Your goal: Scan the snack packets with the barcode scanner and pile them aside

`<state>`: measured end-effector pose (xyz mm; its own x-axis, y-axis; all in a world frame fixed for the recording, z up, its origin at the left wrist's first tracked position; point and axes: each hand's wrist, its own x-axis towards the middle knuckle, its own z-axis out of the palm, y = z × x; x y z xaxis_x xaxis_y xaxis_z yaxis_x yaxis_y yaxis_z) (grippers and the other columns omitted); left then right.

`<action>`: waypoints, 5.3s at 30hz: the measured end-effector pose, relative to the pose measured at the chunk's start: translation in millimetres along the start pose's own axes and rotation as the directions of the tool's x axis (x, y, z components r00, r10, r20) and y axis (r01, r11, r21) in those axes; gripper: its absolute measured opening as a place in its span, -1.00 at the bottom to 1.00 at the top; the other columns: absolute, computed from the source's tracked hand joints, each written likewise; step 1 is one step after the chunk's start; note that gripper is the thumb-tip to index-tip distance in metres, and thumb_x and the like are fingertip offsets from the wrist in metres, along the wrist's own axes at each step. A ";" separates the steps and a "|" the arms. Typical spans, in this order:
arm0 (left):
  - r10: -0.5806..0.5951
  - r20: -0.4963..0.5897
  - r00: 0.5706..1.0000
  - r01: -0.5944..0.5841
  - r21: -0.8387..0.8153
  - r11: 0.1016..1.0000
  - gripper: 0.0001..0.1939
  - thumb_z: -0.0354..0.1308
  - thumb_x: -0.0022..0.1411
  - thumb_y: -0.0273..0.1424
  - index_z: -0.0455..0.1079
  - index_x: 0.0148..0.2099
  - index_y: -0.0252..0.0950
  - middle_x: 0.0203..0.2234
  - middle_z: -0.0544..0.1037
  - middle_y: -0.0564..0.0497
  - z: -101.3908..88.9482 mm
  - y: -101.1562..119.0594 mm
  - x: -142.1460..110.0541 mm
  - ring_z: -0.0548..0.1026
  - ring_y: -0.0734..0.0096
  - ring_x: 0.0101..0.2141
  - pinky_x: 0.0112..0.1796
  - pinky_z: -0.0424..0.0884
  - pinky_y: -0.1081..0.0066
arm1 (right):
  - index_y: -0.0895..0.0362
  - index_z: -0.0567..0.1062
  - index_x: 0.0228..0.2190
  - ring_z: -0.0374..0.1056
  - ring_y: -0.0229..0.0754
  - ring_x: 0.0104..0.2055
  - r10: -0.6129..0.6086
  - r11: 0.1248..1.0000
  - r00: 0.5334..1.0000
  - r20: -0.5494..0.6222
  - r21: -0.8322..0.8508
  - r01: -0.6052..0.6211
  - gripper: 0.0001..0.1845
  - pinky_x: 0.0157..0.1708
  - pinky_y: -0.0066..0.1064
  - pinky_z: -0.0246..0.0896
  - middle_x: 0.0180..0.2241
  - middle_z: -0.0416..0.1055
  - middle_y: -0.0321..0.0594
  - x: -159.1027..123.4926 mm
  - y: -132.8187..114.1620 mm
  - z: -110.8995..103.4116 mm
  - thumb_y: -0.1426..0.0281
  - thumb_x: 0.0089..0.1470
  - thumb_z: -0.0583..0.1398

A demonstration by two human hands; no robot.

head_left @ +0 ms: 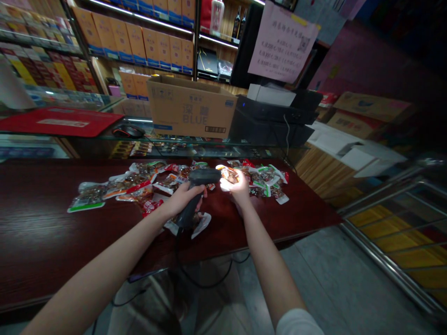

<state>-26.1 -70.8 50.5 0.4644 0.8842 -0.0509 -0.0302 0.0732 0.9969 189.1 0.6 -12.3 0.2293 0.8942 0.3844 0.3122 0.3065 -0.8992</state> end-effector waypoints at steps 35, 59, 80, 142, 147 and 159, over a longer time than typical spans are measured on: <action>0.021 -0.335 0.942 -0.059 -0.102 0.993 -0.59 0.17 0.06 -0.03 0.35 -0.34 -0.32 -0.70 0.40 0.08 -53.7 -0.6 -0.7 0.32 0.50 -0.69 -0.64 0.23 0.51 | 0.11 0.29 -0.39 0.25 -0.15 -0.30 0.106 0.839 0.984 0.144 -0.543 -0.011 -0.71 -0.25 -0.34 0.12 -0.37 0.33 -0.26 46.2 1.5 38.5 0.32 -0.18 0.25; 0.013 -0.063 0.998 -0.019 -0.092 0.996 -0.63 0.11 0.14 -0.05 0.33 -0.31 -0.30 -0.72 0.36 0.11 -19.4 -2.7 6.1 0.29 0.53 -0.69 -0.63 0.20 0.51 | 0.07 0.25 -0.37 0.26 -0.10 -0.31 0.024 0.955 0.998 -0.053 -0.295 -0.039 -0.65 -0.28 -0.32 0.18 -0.39 0.34 -0.22 -9.0 -32.9 -8.3 0.23 -0.21 0.22; 0.064 -0.353 0.933 -0.071 -0.005 0.997 -0.55 0.21 0.06 -0.01 0.30 -0.21 -0.28 -0.62 0.43 0.09 -43.2 14.2 20.0 0.37 0.50 -0.63 -0.61 0.28 0.51 | 0.23 0.31 -0.01 0.17 0.03 0.05 0.043 0.770 0.972 0.230 -0.628 0.114 -0.53 0.06 -0.19 -0.02 -0.01 0.30 0.06 5.6 -29.5 10.4 0.24 0.10 0.13; 0.184 -0.404 0.896 -0.121 0.178 0.977 -0.55 0.23 0.05 -0.10 0.22 -0.13 -0.27 -0.49 0.42 0.09 -54.6 14.7 3.7 0.37 0.52 -0.59 -0.58 0.31 0.50 | 0.20 0.34 0.00 0.10 0.22 0.11 -0.202 0.589 0.912 -0.357 -0.788 -0.178 -0.56 0.00 0.08 -0.04 0.07 0.25 0.17 44.9 -18.1 -84.4 0.33 0.07 0.06; 0.184 -0.411 0.893 -0.117 0.182 0.976 -0.55 0.23 0.05 -0.11 0.22 -0.15 -0.28 -0.50 0.41 0.10 -52.0 18.9 2.1 0.37 0.52 -0.58 -0.57 0.33 0.50 | 0.16 0.40 -0.09 0.18 0.07 0.06 -0.084 0.689 0.990 0.109 -0.712 0.137 -0.67 0.08 -0.01 -0.12 -0.03 0.37 0.01 41.3 -46.7 4.1 0.31 0.16 0.03; 0.153 -0.456 0.877 -0.102 0.134 0.986 -0.55 0.24 0.02 -0.10 0.24 -0.17 -0.27 -0.59 0.41 0.14 -50.4 21.8 0.3 0.37 0.50 -0.61 -0.53 0.32 0.47 | 0.20 0.34 -0.15 0.31 0.05 -0.09 0.308 0.849 0.929 0.204 -0.499 -0.172 -0.35 -0.04 -0.05 0.09 -0.19 0.43 -0.04 42.2 -24.6 110.0 0.43 -0.34 0.41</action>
<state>-71.2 -45.7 69.2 -0.0016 0.9968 0.0798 0.0416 -0.0797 0.9960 89.6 66.7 3.0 0.1215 0.9919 0.0375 0.6855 -0.0565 -0.7259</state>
